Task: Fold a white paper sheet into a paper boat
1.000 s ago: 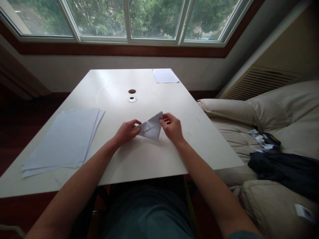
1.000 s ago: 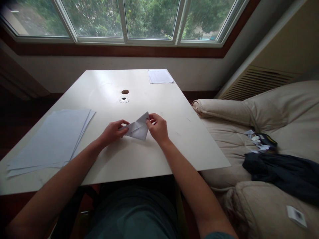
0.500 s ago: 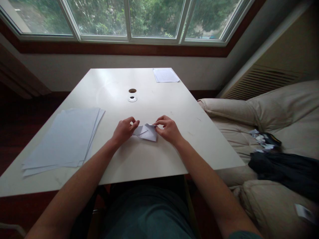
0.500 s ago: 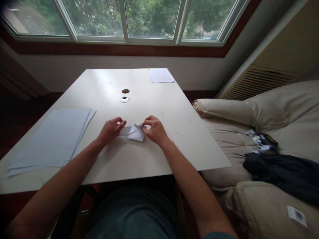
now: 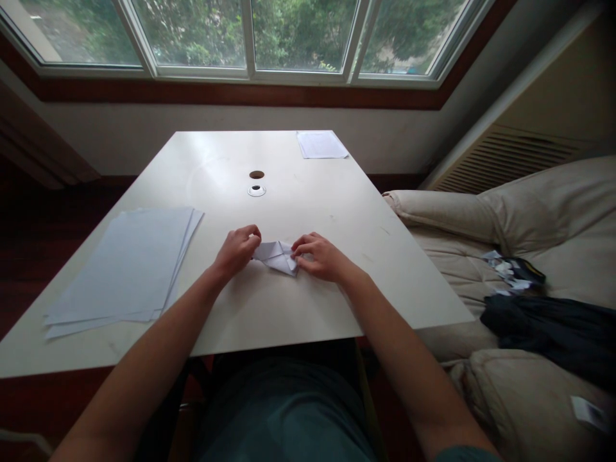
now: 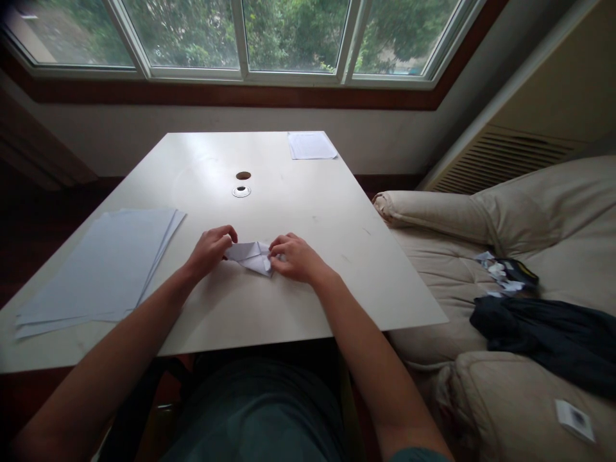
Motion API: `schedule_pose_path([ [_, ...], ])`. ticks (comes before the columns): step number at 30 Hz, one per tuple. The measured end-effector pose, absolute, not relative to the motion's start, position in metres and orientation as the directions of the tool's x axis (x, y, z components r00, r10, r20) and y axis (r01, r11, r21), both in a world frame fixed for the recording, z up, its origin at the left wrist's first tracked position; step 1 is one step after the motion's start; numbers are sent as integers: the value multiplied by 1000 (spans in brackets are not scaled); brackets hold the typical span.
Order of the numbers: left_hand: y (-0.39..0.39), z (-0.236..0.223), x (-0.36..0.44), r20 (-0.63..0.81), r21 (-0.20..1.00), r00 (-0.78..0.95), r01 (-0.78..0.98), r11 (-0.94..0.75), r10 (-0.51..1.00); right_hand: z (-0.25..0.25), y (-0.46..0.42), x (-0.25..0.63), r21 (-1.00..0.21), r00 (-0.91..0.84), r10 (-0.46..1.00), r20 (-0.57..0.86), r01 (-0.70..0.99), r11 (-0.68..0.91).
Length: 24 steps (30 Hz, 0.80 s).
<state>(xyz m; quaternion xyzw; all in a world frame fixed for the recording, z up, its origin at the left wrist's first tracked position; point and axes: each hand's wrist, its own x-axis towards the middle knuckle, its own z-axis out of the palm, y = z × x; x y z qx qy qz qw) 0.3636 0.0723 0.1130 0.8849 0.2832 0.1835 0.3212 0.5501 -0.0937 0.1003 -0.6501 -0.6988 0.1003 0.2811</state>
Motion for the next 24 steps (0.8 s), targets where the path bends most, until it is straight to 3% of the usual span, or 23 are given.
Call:
schedule_pose_path([
  [5, 74, 115, 360, 112, 653, 829, 354, -669, 548, 96, -92, 550, -519, 28, 959, 280, 845, 127],
  [10, 71, 113, 363, 205, 621, 818, 315, -718, 537, 93, -91, 552, -537, 43, 961, 275, 835, 116],
  [16, 63, 103, 367, 346, 635, 825, 145, -759, 447, 90, -91, 552, -551, 77, 964, 256, 830, 80],
  [24, 60, 98, 366, 383, 489, 912, -62, -870, 149, 98, -96, 553, -646, 99, 975, 200, 761, 55],
])
